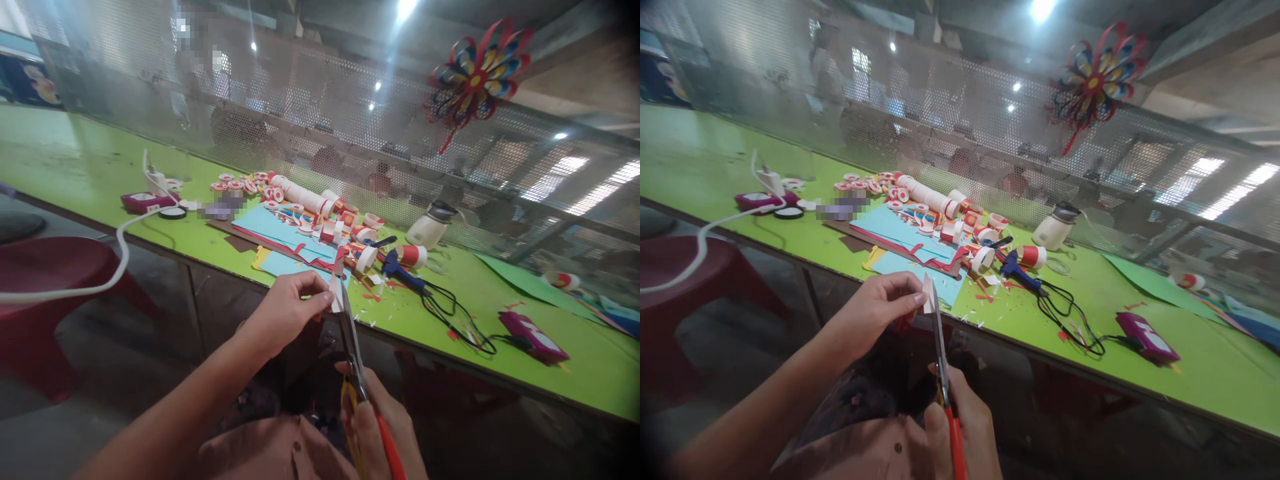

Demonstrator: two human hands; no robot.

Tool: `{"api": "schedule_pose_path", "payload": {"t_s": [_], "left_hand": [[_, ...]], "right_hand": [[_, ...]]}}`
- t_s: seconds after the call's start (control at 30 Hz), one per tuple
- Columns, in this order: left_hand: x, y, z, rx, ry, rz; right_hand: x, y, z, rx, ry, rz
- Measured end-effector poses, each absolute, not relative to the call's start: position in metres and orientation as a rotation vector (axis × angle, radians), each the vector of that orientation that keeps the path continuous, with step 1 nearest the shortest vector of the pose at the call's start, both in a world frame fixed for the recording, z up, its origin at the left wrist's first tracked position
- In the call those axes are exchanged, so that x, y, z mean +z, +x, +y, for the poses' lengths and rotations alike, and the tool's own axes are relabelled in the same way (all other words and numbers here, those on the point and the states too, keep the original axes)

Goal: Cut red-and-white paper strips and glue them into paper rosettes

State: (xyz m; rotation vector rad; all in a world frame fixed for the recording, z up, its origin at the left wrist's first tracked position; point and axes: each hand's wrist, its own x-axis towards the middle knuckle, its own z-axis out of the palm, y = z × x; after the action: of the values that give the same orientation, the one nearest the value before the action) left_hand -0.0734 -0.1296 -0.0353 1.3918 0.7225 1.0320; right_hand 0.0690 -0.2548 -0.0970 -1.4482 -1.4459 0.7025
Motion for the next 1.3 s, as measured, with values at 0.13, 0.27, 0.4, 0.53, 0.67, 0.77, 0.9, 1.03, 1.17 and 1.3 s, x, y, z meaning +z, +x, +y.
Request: {"api": "schedule_pose_path", "payload": {"t_s": [0.13,0.27,0.4,0.53,0.67,0.77,0.9,1.03,1.17,1.3], "left_hand": [[-0.036,-0.073,-0.130,1.042,1.374,0.717],[-0.038,-0.072,-0.129,1.033,1.354,0.709],[-0.040,-0.071,-0.127,1.022,1.341,0.704],[-0.040,-0.071,-0.126,1.021,1.329,0.690],[-0.041,-0.071,-0.126,1.012,1.312,0.689],[-0.041,-0.071,-0.127,1.009,1.299,0.701],[-0.041,-0.070,-0.127,1.017,1.270,0.706],[-0.042,-0.070,-0.128,1.009,1.241,0.704],[-0.042,-0.070,-0.128,1.008,1.220,0.704],[-0.042,-0.069,-0.127,1.007,1.208,0.707]], "right_hand": [[-0.094,0.069,-0.255,0.604,-1.442,-1.486],[-0.095,0.071,-0.254,0.564,-1.479,-1.526],[-0.098,0.073,-0.254,0.592,-1.503,-1.564],[-0.103,0.075,-0.254,0.644,-1.523,-1.564],[-0.106,0.075,-0.254,0.672,-1.527,-1.552],[-0.107,0.074,-0.254,0.657,-1.542,-1.543],[-0.111,0.075,-0.254,0.654,-1.542,-1.529],[-0.115,0.076,-0.254,0.654,-1.550,-1.527],[-0.115,0.075,-0.254,0.656,-1.566,-1.515],[-0.114,0.075,-0.254,0.647,-1.570,-1.508]]}}
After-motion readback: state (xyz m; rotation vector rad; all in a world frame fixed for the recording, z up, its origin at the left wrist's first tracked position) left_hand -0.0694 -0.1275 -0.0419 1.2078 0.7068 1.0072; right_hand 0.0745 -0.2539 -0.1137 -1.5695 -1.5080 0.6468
